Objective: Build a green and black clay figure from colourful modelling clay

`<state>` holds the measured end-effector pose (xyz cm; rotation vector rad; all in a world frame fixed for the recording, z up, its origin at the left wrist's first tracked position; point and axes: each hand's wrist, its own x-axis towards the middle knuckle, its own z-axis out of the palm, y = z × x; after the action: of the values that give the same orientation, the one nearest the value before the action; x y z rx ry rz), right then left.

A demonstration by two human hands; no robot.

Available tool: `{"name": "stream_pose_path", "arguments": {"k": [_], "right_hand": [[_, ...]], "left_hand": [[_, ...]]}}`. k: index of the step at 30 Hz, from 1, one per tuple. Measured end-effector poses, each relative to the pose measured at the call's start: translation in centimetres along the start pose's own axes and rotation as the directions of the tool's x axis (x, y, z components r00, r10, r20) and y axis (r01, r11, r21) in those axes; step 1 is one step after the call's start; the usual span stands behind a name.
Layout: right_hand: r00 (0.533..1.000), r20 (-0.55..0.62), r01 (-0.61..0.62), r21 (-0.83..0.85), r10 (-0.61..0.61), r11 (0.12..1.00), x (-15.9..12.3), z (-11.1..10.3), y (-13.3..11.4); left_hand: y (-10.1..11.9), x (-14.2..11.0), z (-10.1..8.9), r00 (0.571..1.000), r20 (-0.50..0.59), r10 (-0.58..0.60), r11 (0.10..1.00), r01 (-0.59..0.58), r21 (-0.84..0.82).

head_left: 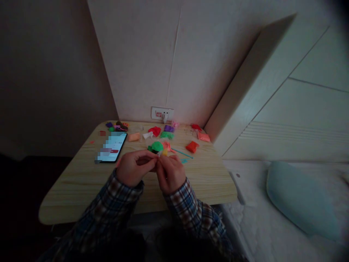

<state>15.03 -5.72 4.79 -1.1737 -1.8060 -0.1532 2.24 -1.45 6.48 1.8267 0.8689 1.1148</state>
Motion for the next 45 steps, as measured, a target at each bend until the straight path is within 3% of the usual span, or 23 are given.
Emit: {"name": "stream_pose_path", "arguments": {"k": [4, 7, 10, 16, 19, 22, 25, 29, 37, 40, 45], "right_hand": [[0.999, 0.019, -0.029, 0.094, 0.028, 0.995, -0.5, 0.9, 0.2], [0.995, 0.018, -0.103, 0.122, 0.102, 0.987, -0.1, 0.6, 0.0], [0.991, 0.022, -0.134, 0.100, 0.133, 0.986, 0.5, -0.1, 0.1], [0.994, -0.011, -0.109, 0.146, 0.112, 0.983, 0.7, -0.8, 0.1], [0.992, 0.007, -0.122, 0.238, 0.124, 0.964, 0.7, -1.0, 0.3], [0.990, 0.063, -0.136, 0.302, 0.122, 0.944, 0.8, -1.2, 0.8], [0.984, 0.146, -0.150, 0.349, 0.105, 0.925, 0.8, -1.3, 1.1], [0.976, 0.183, -0.180, 0.350, 0.121, 0.919, 0.5, -1.2, 1.1], [0.983, 0.063, -0.181, 0.149, 0.173, 0.972, -0.5, 0.1, 2.7], [0.981, 0.007, -0.195, 0.145, 0.196, 0.970, -0.7, 0.3, 3.3], [0.976, -0.038, -0.199, 0.230, 0.213, 0.953, -0.7, 0.4, 4.2]], "left_hand": [[-1.0, 0.3, 0.1, 0.988, 0.067, -0.138, 0.980, 0.146, -0.134], [-0.3, 0.4, 0.2, 0.992, 0.011, -0.126, 0.982, 0.127, -0.139], [0.6, 0.1, 0.0, 0.999, -0.011, -0.034, 0.997, 0.033, -0.074], [1.1, -0.4, 0.0, 0.978, -0.069, 0.199, 0.951, -0.176, 0.253], [0.5, -0.2, 0.0, 0.911, 0.069, 0.407, 0.872, -0.410, 0.268], [-0.4, 0.0, 0.0, 0.835, 0.205, 0.511, 0.805, -0.549, 0.226], [-1.3, 0.0, 0.2, 0.832, 0.254, 0.494, 0.810, -0.546, 0.212], [-2.1, 0.1, 0.4, 0.872, 0.193, 0.449, 0.839, -0.486, 0.245], [-4.0, 1.0, 0.6, 0.838, 0.155, 0.523, 0.791, -0.544, 0.279], [-4.4, 0.9, 0.7, 0.821, 0.181, 0.541, 0.757, -0.570, 0.319], [-4.6, 0.7, 0.2, 0.859, 0.138, 0.492, 0.781, -0.506, 0.366]]}}
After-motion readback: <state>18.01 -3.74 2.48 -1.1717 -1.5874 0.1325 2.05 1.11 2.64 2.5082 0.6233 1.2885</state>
